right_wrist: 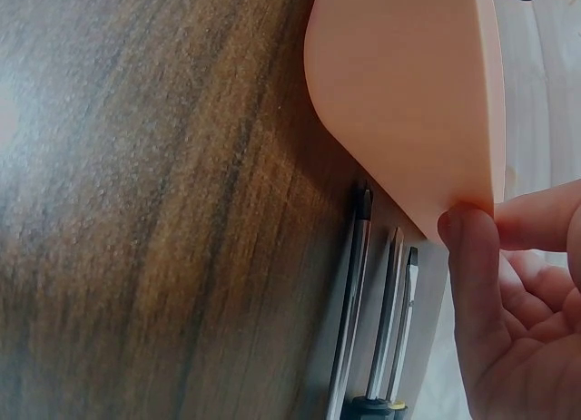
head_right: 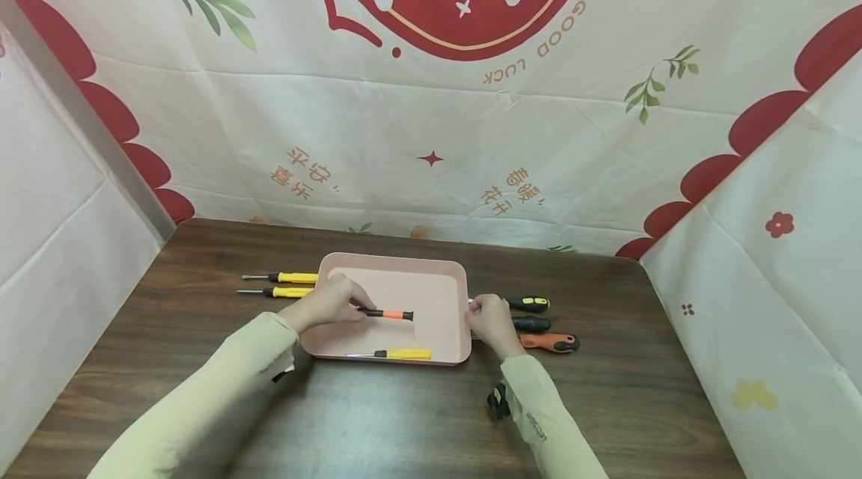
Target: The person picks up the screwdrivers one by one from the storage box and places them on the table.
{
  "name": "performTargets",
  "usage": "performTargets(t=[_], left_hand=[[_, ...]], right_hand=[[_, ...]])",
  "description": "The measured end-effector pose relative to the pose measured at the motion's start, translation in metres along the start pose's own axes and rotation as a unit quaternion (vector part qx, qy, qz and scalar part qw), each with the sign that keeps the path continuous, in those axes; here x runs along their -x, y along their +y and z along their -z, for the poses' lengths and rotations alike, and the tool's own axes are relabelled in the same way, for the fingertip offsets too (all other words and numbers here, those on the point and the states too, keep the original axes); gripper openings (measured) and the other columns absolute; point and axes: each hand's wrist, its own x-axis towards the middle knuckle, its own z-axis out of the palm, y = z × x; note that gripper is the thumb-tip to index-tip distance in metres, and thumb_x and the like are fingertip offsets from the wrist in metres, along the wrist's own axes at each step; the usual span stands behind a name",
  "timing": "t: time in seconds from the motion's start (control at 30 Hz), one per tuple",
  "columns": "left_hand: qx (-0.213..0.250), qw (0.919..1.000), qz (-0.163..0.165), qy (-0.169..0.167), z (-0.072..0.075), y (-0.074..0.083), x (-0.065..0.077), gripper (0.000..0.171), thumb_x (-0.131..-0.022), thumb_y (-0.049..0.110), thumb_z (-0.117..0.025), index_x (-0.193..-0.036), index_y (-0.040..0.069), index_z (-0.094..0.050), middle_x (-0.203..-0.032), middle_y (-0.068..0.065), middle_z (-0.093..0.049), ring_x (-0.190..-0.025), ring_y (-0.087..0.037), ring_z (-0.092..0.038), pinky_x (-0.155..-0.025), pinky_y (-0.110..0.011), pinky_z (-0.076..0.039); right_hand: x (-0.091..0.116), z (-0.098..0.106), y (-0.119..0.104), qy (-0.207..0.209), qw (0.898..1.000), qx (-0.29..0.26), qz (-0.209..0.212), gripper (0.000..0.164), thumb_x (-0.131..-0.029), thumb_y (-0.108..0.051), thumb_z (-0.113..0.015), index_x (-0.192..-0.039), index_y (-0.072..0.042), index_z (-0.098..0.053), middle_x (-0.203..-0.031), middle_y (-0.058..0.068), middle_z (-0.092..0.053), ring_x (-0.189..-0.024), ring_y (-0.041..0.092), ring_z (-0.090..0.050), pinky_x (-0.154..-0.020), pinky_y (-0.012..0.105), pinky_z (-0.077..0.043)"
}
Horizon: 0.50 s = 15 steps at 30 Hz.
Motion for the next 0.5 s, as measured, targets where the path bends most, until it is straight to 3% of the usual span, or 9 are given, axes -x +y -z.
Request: performTargets(t=[0.37, 0.5], left_hand=[[0.03, 0.9988, 0.037, 0.007, 0.026, -0.007, 0.013, 0.016, -0.073, 0.006, -0.072, -0.089, 0.009, -0.074, -0.086, 0.0, -0.07, -0.079, -0.008, -0.063, -0.069, -0.021, -0.049], [0.024, 0.9989, 0.034, 0.02, 0.034, -0.013, 0.023, 0.016, -0.072, 0.006, -0.073, -0.088, 0.01, -0.074, -0.084, 0.0, -0.07, -0.076, -0.008, -0.063, -0.067, -0.021, -0.049]], right_hand=[[0.0, 0.0, 0.001, 0.011, 1.0, 0.004, 0.015, 0.006, -0.076, -0.005, -0.059, -0.072, -0.001, -0.062, -0.061, 0.002, -0.054, -0.053, 0.012, -0.047, -0.05, 0.024, -0.038], [0.001, 0.0, 0.001, 0.014, 1.0, 0.006, 0.016, 0.006, -0.075, -0.006, -0.059, -0.072, -0.001, -0.062, -0.061, 0.002, -0.055, -0.053, 0.012, -0.048, -0.051, 0.024, -0.039]])
